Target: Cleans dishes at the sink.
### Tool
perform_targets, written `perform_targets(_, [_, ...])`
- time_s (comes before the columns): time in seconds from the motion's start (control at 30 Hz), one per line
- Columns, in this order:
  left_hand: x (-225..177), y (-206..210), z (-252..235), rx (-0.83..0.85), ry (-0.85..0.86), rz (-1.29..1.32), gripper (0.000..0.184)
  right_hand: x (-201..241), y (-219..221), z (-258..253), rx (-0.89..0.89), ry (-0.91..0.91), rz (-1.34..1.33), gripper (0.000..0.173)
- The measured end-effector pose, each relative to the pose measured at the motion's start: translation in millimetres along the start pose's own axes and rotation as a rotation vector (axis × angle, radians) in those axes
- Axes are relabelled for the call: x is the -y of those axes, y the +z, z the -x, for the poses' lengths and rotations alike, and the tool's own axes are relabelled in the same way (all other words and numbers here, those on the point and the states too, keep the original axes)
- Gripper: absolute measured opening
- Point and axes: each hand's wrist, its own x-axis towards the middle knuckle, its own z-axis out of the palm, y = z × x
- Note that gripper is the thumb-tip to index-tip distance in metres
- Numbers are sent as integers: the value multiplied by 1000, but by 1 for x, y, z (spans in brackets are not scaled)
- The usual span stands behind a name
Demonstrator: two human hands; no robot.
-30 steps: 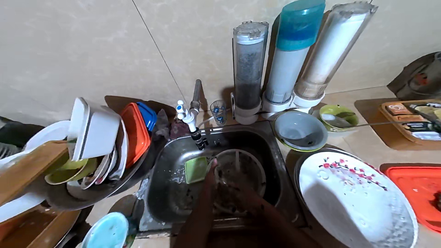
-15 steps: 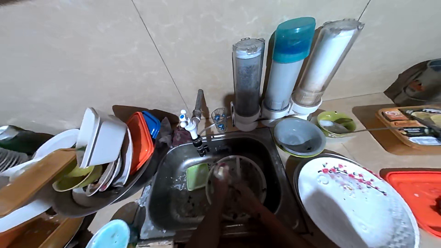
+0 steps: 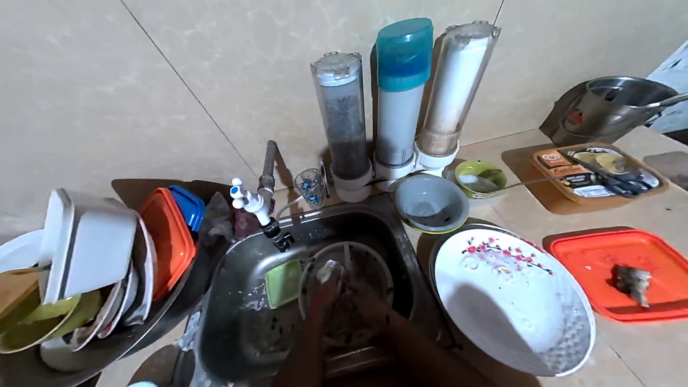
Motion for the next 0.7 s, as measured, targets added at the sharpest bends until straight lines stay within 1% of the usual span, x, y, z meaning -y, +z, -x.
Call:
perform_targets(0.03, [-2, -4, 0, -3, -11, -107, 49, 2, -3, 2, 3, -33, 113, 38])
perform_targets(0.07, [-1, -9, -4, -5, 21, -198, 51, 4, -5, 4, 24, -72, 213, 42])
perform_targets(0.1, [2, -14, -8, -29, 99, -266, 47, 3, -8, 4, 40, -109, 312, 43])
perform_targets(0.17, [12, -18, -15, -146, 300, -329, 37, 1, -9, 2, 60, -135, 450, 41])
perform_targets(0.2, [17, -18, -17, -166, 378, -376, 36, 1, -8, 0, 77, -124, 486, 40])
perform_targets(0.27, [23, -14, -13, -83, 504, -541, 39, 0, -6, -2, 89, -106, 496, 39])
perform_targets(0.33, [24, -7, -6, -29, 629, -731, 42, -5, -6, -4, 72, -123, 436, 39])
perform_targets(0.37, [22, -5, -6, -22, 637, -817, 45, -8, -6, -5, 69, -142, 421, 39])
perform_targets(0.43, [14, -4, -7, -33, 540, -943, 44, -8, -4, -1, 85, -138, 429, 40])
perform_targets(0.47, [12, -4, -7, -77, 507, -925, 42, -6, -2, 0, 89, -119, 445, 41])
perform_targets(0.5, [10, -5, -7, -136, 481, -865, 40, -4, 0, 1, 92, -106, 445, 42])
perform_targets(0.57, [11, -3, -12, -295, 439, -648, 38, -2, 4, 3, 92, -73, 396, 43])
perform_targets(0.63, [8, 3, -18, -419, 315, -414, 43, -1, 4, 5, 92, -47, 321, 45])
perform_targets(0.67, [6, 5, -19, -426, 225, -314, 48, 1, 4, 5, 90, -33, 289, 46])
perform_targets(0.7, [4, 6, -18, -395, 154, -222, 55, 1, 3, 5, 83, -17, 252, 46])
